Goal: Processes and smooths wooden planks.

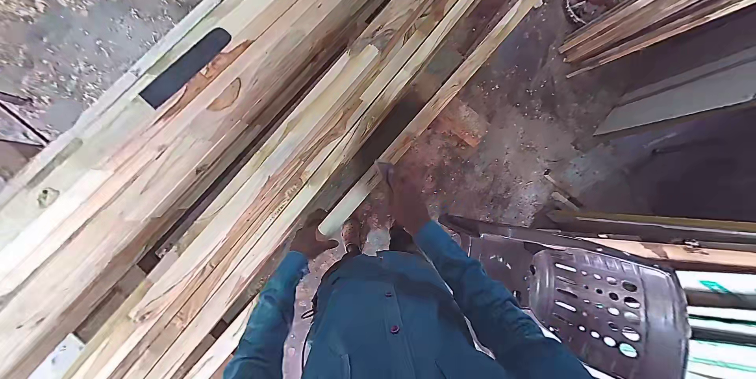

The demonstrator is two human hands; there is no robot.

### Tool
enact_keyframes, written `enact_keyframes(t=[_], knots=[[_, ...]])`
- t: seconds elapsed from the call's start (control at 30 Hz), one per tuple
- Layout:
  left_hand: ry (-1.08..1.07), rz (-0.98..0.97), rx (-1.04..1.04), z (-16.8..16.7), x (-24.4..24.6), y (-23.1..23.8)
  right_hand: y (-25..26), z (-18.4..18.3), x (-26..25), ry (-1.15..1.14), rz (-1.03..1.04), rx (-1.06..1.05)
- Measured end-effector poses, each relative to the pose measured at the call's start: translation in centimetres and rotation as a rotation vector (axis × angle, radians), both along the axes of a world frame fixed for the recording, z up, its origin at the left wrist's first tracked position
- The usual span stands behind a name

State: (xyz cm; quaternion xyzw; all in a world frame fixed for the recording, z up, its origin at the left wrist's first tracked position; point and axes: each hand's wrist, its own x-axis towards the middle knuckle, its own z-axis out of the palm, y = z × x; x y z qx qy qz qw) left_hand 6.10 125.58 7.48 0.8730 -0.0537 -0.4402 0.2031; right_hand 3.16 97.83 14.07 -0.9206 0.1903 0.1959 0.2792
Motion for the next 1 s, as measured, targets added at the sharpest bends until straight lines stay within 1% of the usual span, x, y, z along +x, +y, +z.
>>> enact_keyframes(t=[0.03,0.07,0.13,0.17,0.2,0.23,0.27,0.3,0.37,0.4,0.47,0.5,0.57,0.63,0.67,0.73,0.77,0.8,0.87,0.93,1.0], knots=[[0.036,-0.038,-0.065,-0.3,0.3,1.0,-0.8,-1.7,0.5,-0.08,-0.04,-0.032],[0.069,-0.056,-0.105,-0.7,0.5,1.8,-1.2,-3.2,0.8,-0.112,-0.061,-0.063],[0.108,-0.097,-0.101,-1.5,0.7,3.2,-0.2,-6.1,-0.2,-0.119,-0.099,-0.052],[0.11,-0.107,-0.088,-2.1,0.5,3.6,0.9,-6.9,-1.4,-0.098,-0.111,-0.039],[0.102,-0.094,-0.073,-2.5,0.1,3.8,2.2,-6.8,-2.6,-0.061,-0.109,-0.037],[0.087,-0.062,-0.039,-2.4,-0.5,3.7,3.4,-5.3,-3.6,0.025,-0.02,-0.08],[0.06,-0.024,0.005,-1.9,-1.1,3.2,3.9,-3.3,-3.7,0.097,0.028,-0.123],[0.029,0.021,0.036,-1.3,-1.7,2.6,3.7,-1.6,-3.3,0.099,0.018,-0.161],[-0.051,0.079,0.109,-0.5,-3.0,1.6,1.3,0.5,-1.2,0.011,-0.117,-0.165],[-0.07,0.092,0.147,-0.2,-3.7,1.2,-0.4,0.6,0.2,-0.033,-0.174,-0.181],[-0.093,0.111,0.19,0.2,-4.4,0.5,-2.8,0.5,2.8,-0.009,-0.238,-0.15],[-0.097,0.114,0.203,0.4,-4.5,0.3,-2.6,0.8,3.2,0.028,-0.219,-0.138],[-0.109,0.125,0.206,0.4,-4.2,0.2,0.5,1.1,2.5,0.059,-0.113,-0.136],[-0.093,0.123,0.191,0.2,-4.1,0.5,5.5,0.2,0.1,0.095,-0.06,-0.087],[-0.082,0.115,0.175,-0.1,-3.9,0.9,8.0,0.2,-1.1,0.159,-0.035,-0.072],[-0.06,0.092,0.148,-0.8,-3.5,1.4,11.7,1.7,-2.9,0.319,0.076,-0.051],[-0.046,0.079,0.138,-0.9,-3.3,1.6,12.4,2.5,-3.6,0.368,0.119,-0.034],[-0.037,0.069,0.125,-0.9,-2.9,1.8,12.0,3.1,-3.7,0.361,0.129,-0.015],[-0.033,0.053,0.09,-1.1,-2.1,2.0,9.0,3.1,-3.1,0.202,0.068,-0.038],[-0.021,0.028,0.051,-1.5,-1.7,2.5,5.4,1.2,-1.8,-0.027,-0.024,-0.13],[-0.031,0.0,-0.005,-1.9,-1.4,2.7,2.5,-1.8,-0.2,-0.162,-0.123,-0.187]])
